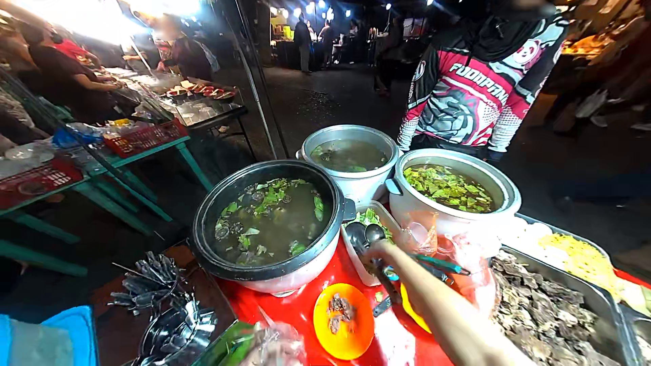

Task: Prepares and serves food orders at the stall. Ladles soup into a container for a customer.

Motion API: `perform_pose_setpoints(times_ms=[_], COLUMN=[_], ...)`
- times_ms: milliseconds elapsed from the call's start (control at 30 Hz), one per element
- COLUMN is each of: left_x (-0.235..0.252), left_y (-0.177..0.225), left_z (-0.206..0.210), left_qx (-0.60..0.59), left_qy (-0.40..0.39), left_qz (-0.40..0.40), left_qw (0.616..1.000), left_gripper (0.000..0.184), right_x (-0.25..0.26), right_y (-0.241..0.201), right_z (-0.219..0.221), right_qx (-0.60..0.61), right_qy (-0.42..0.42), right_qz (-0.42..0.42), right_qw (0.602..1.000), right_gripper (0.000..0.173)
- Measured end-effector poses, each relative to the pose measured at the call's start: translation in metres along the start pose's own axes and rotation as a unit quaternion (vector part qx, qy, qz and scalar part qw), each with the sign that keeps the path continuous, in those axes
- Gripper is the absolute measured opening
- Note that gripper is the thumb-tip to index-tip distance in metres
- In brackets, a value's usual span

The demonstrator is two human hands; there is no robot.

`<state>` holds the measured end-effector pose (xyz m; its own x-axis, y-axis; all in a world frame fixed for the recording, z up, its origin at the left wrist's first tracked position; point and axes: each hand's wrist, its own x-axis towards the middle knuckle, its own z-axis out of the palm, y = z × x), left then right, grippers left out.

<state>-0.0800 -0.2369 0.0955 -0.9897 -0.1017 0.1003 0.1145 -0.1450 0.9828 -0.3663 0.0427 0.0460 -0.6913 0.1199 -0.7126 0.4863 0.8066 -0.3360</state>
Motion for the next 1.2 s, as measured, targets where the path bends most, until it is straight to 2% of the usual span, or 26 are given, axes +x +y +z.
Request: perform_pose_setpoints(times_ms=[33,67,100,167,233,300,367,500,567,633,733,800,867,933,1000,1100,1200], left_x=[0.000,0.001,0.004,0.010,0.015,0.019,0.022,0.023,0.022,0.021,0.018,0.018,0.023,0.034,0.046,0.060,0.068], left_y=[-0.004,-0.008,-0.012,-0.020,-0.027,-0.030,-0.031,-0.034,-0.036,-0.041,-0.059,-0.079,-0.099,-0.118,-0.132,-0.137,-0.141], left_z=[-0.005,-0.008,-0.010,-0.011,-0.006,0.001,0.005,0.015,0.020,0.024,0.033,0.040,0.042,0.037,0.032,0.031,0.044], left_qx=[0.051,0.099,0.137,0.177,0.203,0.227,0.263,0.309,0.298,0.261,0.160,0.067,0.003,-0.050,-0.061,-0.037,-0.056], left_qy=[0.036,0.061,0.080,0.095,0.094,0.086,0.075,0.044,0.027,0.009,0.000,0.047,0.124,0.167,0.192,0.169,0.165], left_qz=[0.008,0.014,0.020,0.039,0.058,0.077,0.114,0.152,0.149,0.145,0.074,-0.045,-0.188,-0.279,-0.316,-0.343,-0.371], left_qw=[0.998,0.993,0.987,0.979,0.973,0.967,0.955,0.938,0.943,0.954,0.984,0.996,0.974,0.944,0.927,0.923,0.912], left_gripper=[0.020,0.013,0.009,0.009,0.014,0.017,0.016,0.013,0.016,0.020,0.028,0.033,0.034,0.037,0.038,0.042,0.043], right_x=[-0.006,-0.012,-0.021,-0.054,-0.119,-0.182,-0.209,-0.158,-0.131,-0.114,-0.102,-0.099,-0.098,-0.096,-0.098,-0.116,-0.140], right_y=[0.004,0.010,0.018,0.040,0.063,0.085,0.104,0.142,0.146,0.143,0.144,0.147,0.150,0.157,0.160,0.151,0.130], right_z=[-0.010,-0.019,-0.027,-0.036,-0.026,0.012,0.064,0.151,0.168,0.174,0.177,0.172,0.160,0.146,0.128,0.095,0.071], right_qx=[-0.022,-0.052,-0.065,-0.081,-0.086,-0.085,-0.098,-0.149,-0.159,-0.171,-0.185,-0.179,-0.141,-0.106,-0.078,0.019,0.123], right_qy=[0.002,0.024,0.063,0.137,0.162,0.142,0.091,0.040,0.051,0.062,0.080,0.080,0.046,0.007,-0.028,-0.088,-0.144], right_qz=[-0.007,-0.011,-0.018,-0.070,-0.156,-0.231,-0.241,-0.175,-0.156,-0.150,-0.148,-0.151,-0.150,-0.161,-0.184,-0.196,-0.190], right_qw=[1.000,0.998,0.996,0.985,0.971,0.959,0.961,0.973,0.974,0.972,0.968,0.969,0.978,0.981,0.979,0.976,0.963], right_gripper=[0.060,0.051,0.056,0.084,0.101,0.097,0.088,0.089,0.088,0.079,0.061,0.053,0.045,0.039,0.039,0.042,0.038])
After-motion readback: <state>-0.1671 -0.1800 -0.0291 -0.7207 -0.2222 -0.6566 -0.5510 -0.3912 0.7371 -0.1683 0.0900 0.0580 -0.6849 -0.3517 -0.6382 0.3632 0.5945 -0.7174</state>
